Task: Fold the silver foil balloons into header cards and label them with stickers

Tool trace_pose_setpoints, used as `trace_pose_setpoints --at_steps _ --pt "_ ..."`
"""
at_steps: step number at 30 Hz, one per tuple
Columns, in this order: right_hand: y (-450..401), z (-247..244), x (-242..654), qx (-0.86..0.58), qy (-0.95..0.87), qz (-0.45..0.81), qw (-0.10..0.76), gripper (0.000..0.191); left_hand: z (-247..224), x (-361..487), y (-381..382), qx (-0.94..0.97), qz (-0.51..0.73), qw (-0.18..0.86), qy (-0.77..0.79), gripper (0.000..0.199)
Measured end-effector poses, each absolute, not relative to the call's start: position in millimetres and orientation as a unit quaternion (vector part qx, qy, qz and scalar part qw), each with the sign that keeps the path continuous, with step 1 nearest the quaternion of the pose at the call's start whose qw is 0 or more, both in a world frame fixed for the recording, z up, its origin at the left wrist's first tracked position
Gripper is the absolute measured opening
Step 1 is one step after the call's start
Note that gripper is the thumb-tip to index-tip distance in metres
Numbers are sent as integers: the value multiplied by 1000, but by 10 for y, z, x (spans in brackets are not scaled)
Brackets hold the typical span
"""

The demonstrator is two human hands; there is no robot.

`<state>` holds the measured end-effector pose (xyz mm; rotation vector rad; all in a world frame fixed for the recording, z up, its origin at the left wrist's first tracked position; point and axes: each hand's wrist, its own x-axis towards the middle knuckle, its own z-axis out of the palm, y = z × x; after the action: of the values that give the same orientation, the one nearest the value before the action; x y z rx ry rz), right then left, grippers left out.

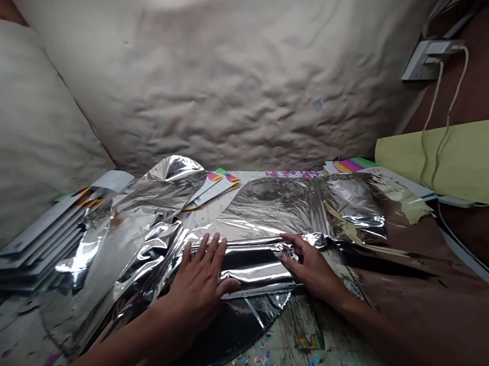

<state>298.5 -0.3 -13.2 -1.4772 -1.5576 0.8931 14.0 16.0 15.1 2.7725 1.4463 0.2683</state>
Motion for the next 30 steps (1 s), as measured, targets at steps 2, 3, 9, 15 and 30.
trace_pose_setpoints --at_steps 2,3,9,15,30 --pt "-57 -51 2971 -601 -652 254 386 52 -51 147 209 870 59 26 489 86" --pt "-94 6 2944 -602 -681 179 376 50 -119 136 237 867 55 34 495 88" --pt "-188 197 2605 -487 -858 -9 164 56 -144 89 254 869 63 27 490 86" --pt "-49 11 2562 -507 -853 108 64 69 -70 -31 73 877 49 29 478 82" --pt "-1027 472 2696 -495 -846 186 72 63 34 -23 -360 895 61 79 434 69"
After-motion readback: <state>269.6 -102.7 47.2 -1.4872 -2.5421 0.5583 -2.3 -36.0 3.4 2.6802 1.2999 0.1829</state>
